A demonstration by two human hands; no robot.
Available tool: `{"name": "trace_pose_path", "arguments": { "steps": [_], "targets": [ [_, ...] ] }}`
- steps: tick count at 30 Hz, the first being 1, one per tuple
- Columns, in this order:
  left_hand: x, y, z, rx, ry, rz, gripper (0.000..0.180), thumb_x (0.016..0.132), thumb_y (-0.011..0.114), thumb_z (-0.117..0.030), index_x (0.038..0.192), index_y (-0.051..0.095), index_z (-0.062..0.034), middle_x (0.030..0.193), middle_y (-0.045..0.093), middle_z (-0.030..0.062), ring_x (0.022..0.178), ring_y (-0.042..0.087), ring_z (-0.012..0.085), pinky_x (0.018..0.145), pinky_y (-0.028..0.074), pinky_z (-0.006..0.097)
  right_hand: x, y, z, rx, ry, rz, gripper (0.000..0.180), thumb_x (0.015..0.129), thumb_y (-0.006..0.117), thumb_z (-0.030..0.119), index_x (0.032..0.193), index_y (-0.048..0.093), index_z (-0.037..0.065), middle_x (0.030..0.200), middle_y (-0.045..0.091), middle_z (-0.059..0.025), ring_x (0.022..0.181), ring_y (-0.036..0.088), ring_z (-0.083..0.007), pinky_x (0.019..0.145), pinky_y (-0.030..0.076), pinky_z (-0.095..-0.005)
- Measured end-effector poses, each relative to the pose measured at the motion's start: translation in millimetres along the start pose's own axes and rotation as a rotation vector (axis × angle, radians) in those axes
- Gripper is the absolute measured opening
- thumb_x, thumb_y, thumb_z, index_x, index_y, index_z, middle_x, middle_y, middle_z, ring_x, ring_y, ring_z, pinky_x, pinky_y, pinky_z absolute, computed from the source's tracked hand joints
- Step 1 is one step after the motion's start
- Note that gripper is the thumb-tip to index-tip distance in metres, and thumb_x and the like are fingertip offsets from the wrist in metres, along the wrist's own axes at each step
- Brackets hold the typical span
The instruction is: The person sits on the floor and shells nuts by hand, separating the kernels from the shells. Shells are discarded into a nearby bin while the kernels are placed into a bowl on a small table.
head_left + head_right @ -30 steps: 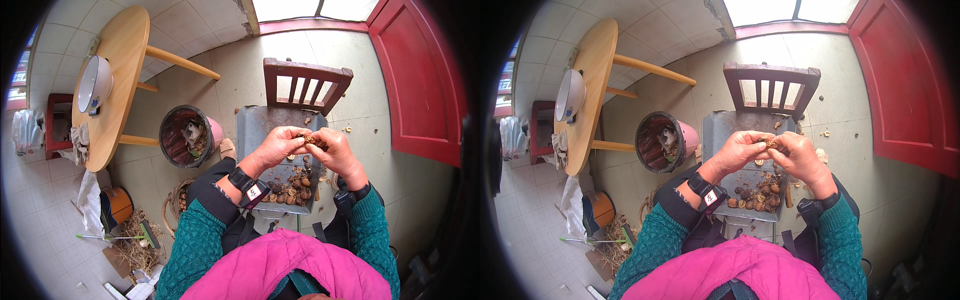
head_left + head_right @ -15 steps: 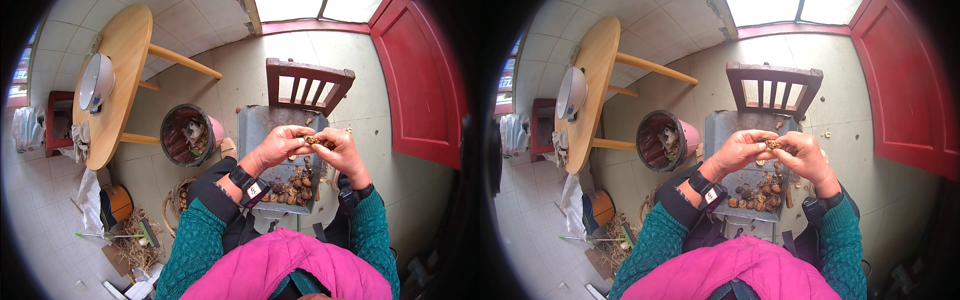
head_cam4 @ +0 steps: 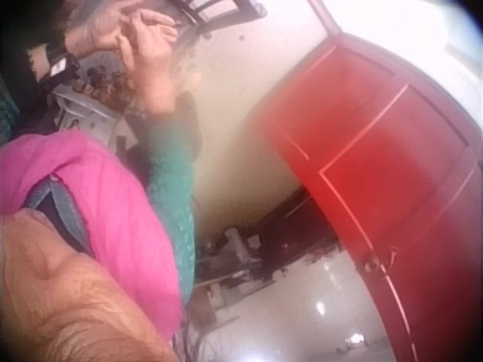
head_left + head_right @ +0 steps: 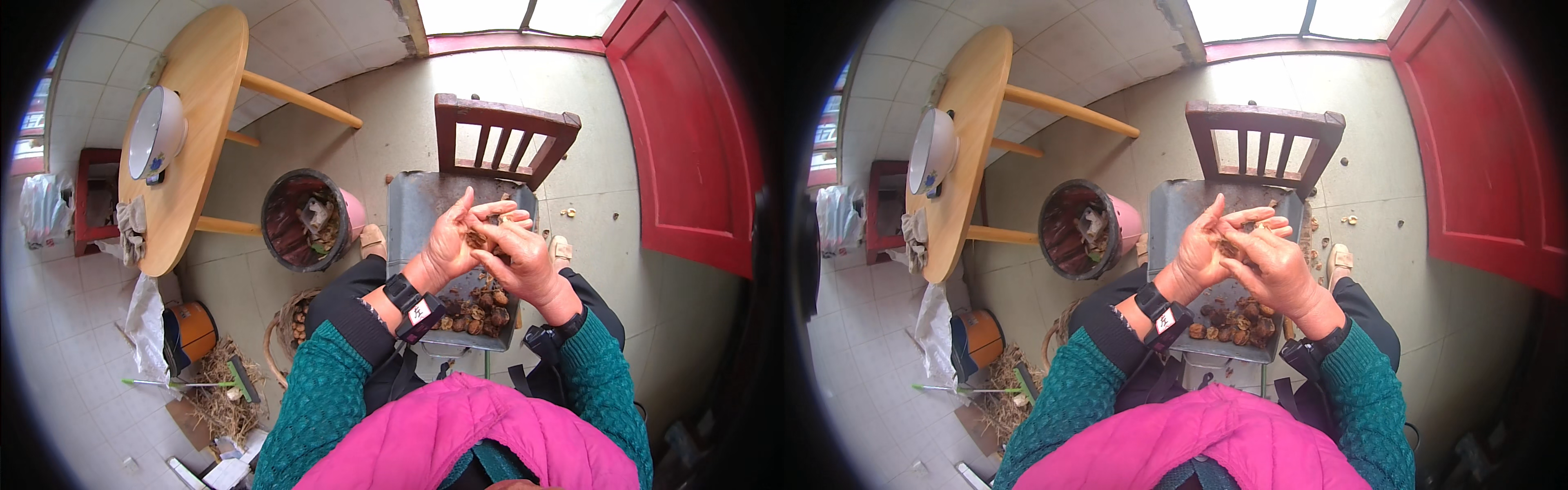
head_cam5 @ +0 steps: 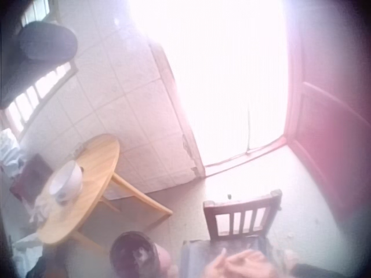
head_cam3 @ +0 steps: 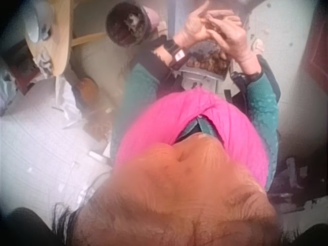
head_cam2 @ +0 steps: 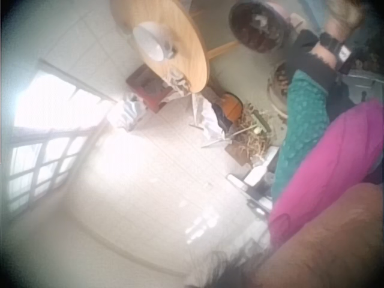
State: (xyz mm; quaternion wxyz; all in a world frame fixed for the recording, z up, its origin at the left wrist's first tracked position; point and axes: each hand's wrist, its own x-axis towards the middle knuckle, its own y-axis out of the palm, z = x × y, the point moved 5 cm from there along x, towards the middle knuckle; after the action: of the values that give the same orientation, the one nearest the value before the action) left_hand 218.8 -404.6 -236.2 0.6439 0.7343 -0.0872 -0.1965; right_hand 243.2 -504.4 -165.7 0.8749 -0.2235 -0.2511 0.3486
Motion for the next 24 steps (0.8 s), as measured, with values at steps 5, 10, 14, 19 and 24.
{"name": "trace_pose_path", "arguments": {
  "steps": [5,10,14,19,24],
  "targets": [
    [-3,0,-6,-0.037,0.03,-0.104,0.076,0.103,0.041,-0.051,0.144,0.036,0.0121,0.145,0.045,0.0286,0.139,0.042,0.0376,0.119,0.032,0.049,1,-31,-17,0.132,0.132,-0.259,0.018,0.083,0.07,-0.002,0.101,0.071,0.0,0.081,0.068,-0.0119,0.071,0.067,-0.021,0.067,0.053,-0.0298],
    [-3,6,-7,-0.044,0.043,-0.058,0.074,0.103,0.043,-0.049,0.145,0.036,0.0119,0.147,0.044,0.0256,0.136,0.046,0.0337,0.119,0.032,0.047,0,-38,-25,-0.041,0.162,-0.222,0.017,0.083,0.07,-0.002,0.099,0.071,0.002,0.08,0.067,-0.011,0.068,0.066,-0.0211,0.061,0.051,-0.0304],
    [-4,3,-5,-0.035,0.03,-0.073,0.072,0.104,0.041,-0.048,0.146,0.036,0.0109,0.145,0.047,0.0238,0.133,0.049,0.0307,0.118,0.035,0.045,0,-29,-23,-0.108,0.136,-0.155,0.02,0.08,0.072,0.0,0.1,0.069,0.005,0.081,0.067,-0.0088,0.068,0.066,-0.0247,0.061,0.052,-0.0325],
    [-4,-1,-3,-0.01,0.008,-0.087,0.069,0.106,0.038,-0.045,0.147,0.035,0.01,0.142,0.05,0.0219,0.13,0.052,0.0276,0.116,0.038,0.043,0,-24,-23,-0.175,0.138,-0.102,0.019,0.082,0.071,0.003,0.1,0.066,0.006,0.084,0.068,-0.01,0.074,0.069,-0.0278,0.065,0.055,-0.0355],
    [-4,-2,-1,0.005,0.005,-0.101,0.068,0.106,0.037,-0.045,0.147,0.035,0.0099,0.14,0.051,0.0216,0.129,0.052,0.0282,0.116,0.038,0.044,-2,-24,-24,-0.112,0.12,-0.133,0.014,0.084,0.069,0.001,0.098,0.067,0.004,0.082,0.068,-0.0113,0.072,0.068,-0.0284,0.063,0.054,-0.0354]
  ]
}}
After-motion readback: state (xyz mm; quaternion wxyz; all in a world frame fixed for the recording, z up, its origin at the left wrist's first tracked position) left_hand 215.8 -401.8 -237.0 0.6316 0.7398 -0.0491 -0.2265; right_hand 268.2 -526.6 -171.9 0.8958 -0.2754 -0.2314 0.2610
